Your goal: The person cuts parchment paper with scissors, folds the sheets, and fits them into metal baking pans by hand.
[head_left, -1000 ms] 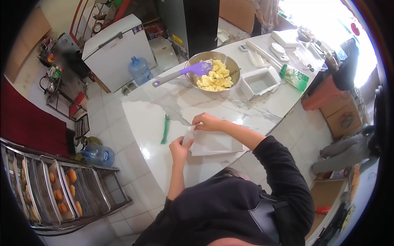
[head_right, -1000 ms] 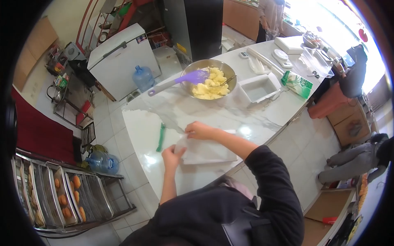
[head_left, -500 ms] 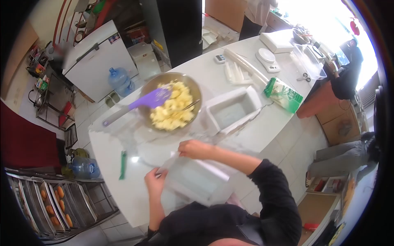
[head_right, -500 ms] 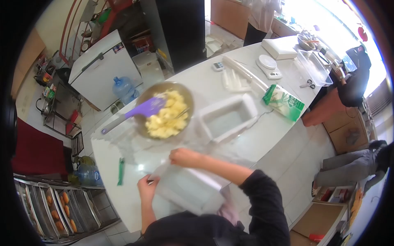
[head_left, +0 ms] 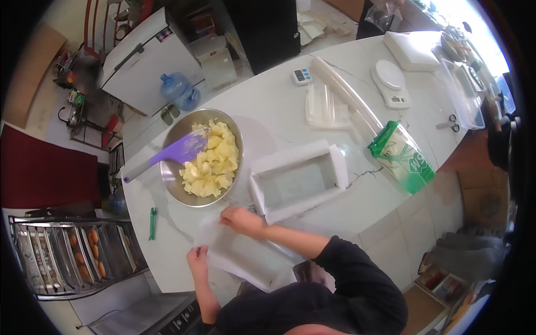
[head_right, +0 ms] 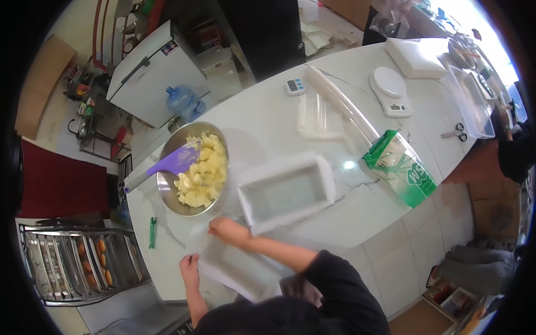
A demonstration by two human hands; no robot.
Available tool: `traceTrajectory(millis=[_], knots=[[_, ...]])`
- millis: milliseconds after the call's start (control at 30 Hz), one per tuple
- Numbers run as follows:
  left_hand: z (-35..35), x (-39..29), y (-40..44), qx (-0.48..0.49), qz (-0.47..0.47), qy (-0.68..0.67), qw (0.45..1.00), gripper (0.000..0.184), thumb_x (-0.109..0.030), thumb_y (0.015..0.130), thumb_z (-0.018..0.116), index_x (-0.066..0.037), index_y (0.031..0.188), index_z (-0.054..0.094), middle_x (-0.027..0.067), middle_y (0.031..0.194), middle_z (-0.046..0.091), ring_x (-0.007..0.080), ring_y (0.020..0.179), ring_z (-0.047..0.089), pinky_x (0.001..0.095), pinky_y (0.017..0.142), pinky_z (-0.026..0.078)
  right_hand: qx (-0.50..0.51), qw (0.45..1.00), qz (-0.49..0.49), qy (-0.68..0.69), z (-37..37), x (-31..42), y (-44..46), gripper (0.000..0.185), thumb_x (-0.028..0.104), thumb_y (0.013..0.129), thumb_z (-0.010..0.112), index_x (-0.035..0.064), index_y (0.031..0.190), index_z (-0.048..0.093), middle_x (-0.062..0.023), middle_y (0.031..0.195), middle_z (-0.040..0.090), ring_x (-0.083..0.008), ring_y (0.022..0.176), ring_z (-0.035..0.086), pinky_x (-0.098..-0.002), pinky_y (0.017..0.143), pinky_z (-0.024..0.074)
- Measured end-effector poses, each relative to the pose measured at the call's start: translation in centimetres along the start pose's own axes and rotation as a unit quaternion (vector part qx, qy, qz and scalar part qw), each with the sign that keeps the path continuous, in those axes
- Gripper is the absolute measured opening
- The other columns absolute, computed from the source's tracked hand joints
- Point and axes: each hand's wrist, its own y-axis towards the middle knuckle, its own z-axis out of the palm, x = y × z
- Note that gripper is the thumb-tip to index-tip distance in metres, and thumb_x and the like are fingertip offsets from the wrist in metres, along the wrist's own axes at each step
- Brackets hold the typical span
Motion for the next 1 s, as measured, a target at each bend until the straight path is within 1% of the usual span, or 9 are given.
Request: traceTrajectory(millis=[133, 200, 333, 400, 533, 600, 700, 767, 1000], knots=[[0.4, 0.5, -0.1, 0.095, -0.108, -0.275, 0.951, 0.016, -0.014, 0.083, 0.061, 0.000, 0.083, 0.054, -0.0009, 0.071, 0.049, 0.0078, 0.071, 0.046, 0.0228, 0.065, 0.038, 0.004, 0.999, -0.023, -0.022, -0.4, -0.4, 0.2, 0.014, 0.014, 0.079, 0.058, 0.0001, 0.080, 0.057, -0.0169, 0.078, 0.058, -0.0359, 0.076, 0.055, -0.0411, 0.068, 0.0439], [-0.3, 1.3, 0.4, 0.073, -0.123, -0.280, 0.949, 0.016, -0.014, 0.086, 0.058, 0.001, 0.091, 0.054, 0.0019, 0.084, 0.055, 0.0108, 0.078, 0.051, 0.0258, 0.070, 0.043, 0.018, 0.999, -0.024, -0.043, -0.5, -0.4, 0.3, 0.014, 0.014, 0.079, 0.058, -0.0004, 0.079, 0.057, -0.0176, 0.076, 0.058, -0.0363, 0.074, 0.055, -0.0413, 0.066, 0.0438], [0.1, -6.4, -1.2, -0.236, 0.180, 0.058, 0.953, 0.031, -0.005, 0.078, 0.060, -0.003, 0.108, 0.053, 0.0094, 0.105, 0.057, 0.0209, 0.100, 0.054, 0.0291, 0.087, 0.042, 0.024, 0.998, -0.010, -0.049, -1.0, 1.1, 0.4, 0.015, 0.013, 0.079, 0.058, -0.0024, 0.079, 0.056, -0.0192, 0.075, 0.057, -0.0370, 0.070, 0.054, -0.0416, 0.062, 0.0428], [1.4, -8.5, -2.9, -0.124, 0.287, 0.162, 0.936, 0.038, -0.004, 0.073, 0.062, -0.005, 0.110, 0.052, 0.0114, 0.106, 0.057, 0.0275, 0.099, 0.054, 0.0330, 0.088, 0.043, 0.024, 0.998, 0.001, -0.051, -0.8, 1.7, 0.5, 0.016, 0.012, 0.080, 0.058, -0.0033, 0.078, 0.056, -0.0201, 0.074, 0.057, -0.0372, 0.069, 0.053, -0.0419, 0.061, 0.0424], [3.7, -5.6, -2.9, -0.068, 0.198, 0.236, 0.949, 0.034, -0.003, 0.077, 0.057, -0.006, 0.110, 0.055, 0.0133, 0.104, 0.058, 0.0310, 0.096, 0.055, 0.0373, 0.082, 0.045, 0.015, 0.993, 0.058, -0.106, 0.0, 2.4, 0.5, 0.016, 0.017, 0.081, 0.057, 0.0010, 0.083, 0.056, -0.0179, 0.080, 0.057, -0.0378, 0.076, 0.053, -0.0428, 0.068, 0.0418], [3.2, -3.7, -2.3, -0.045, 0.191, 0.212, 0.957, 0.032, -0.003, 0.079, 0.053, -0.006, 0.110, 0.056, 0.0143, 0.102, 0.059, 0.0315, 0.093, 0.056, 0.0377, 0.079, 0.046, -0.030, 0.981, 0.068, -0.176, 0.6, 3.1, 0.4, 0.018, 0.015, 0.079, 0.060, 0.0014, 0.090, 0.056, -0.0145, 0.081, 0.057, -0.0336, 0.079, 0.053, -0.0393, 0.071, 0.0417], [2.7, -1.2, -1.8, -0.031, 0.230, 0.128, 0.964, 0.027, -0.005, 0.080, 0.049, -0.004, 0.106, 0.057, 0.0181, 0.092, 0.060, 0.0342, 0.082, 0.058, 0.0402, 0.073, 0.047, -0.025, 0.939, -0.155, -0.305, 1.9, 5.8, 0.4, 0.023, 0.019, 0.078, 0.062, 0.0086, 0.097, 0.057, -0.0084, 0.084, 0.057, -0.0252, 0.089, 0.052, -0.0390, 0.083, 0.0368], [2.1, -0.8, -1.8, 0.003, 0.200, 0.083, 0.976, 0.023, -0.007, 0.079, 0.049, -0.003, 0.098, 0.061, 0.0201, 0.082, 0.061, 0.0366, 0.074, 0.059, 0.0430, 0.068, 0.046, 0.130, 0.886, -0.196, -0.399, 3.8, 6.2, -0.3, 0.022, 0.020, 0.074, 0.063, 0.0130, 0.095, 0.060, -0.0037, 0.079, 0.057, -0.0175, 0.093, 0.050, -0.0426, 0.090, 0.0298], [-0.4, 1.8, 0.2, 0.003, 0.220, 0.067, 0.973, 0.016, -0.003, 0.073, 0.053, -0.004, 0.085, 0.063, 0.0192, 0.075, 0.060, 0.0358, 0.070, 0.057, 0.0435, 0.064, 0.045, 0.161, 0.882, -0.123, -0.425, 3.5, 5.0, 0.1, 0.008, 0.015, 0.074, 0.061, 0.0083, 0.077, 0.065, -0.0078, 0.069, 0.060, -0.0219, 0.075, 0.055, -0.0431, 0.086, 0.0304]])
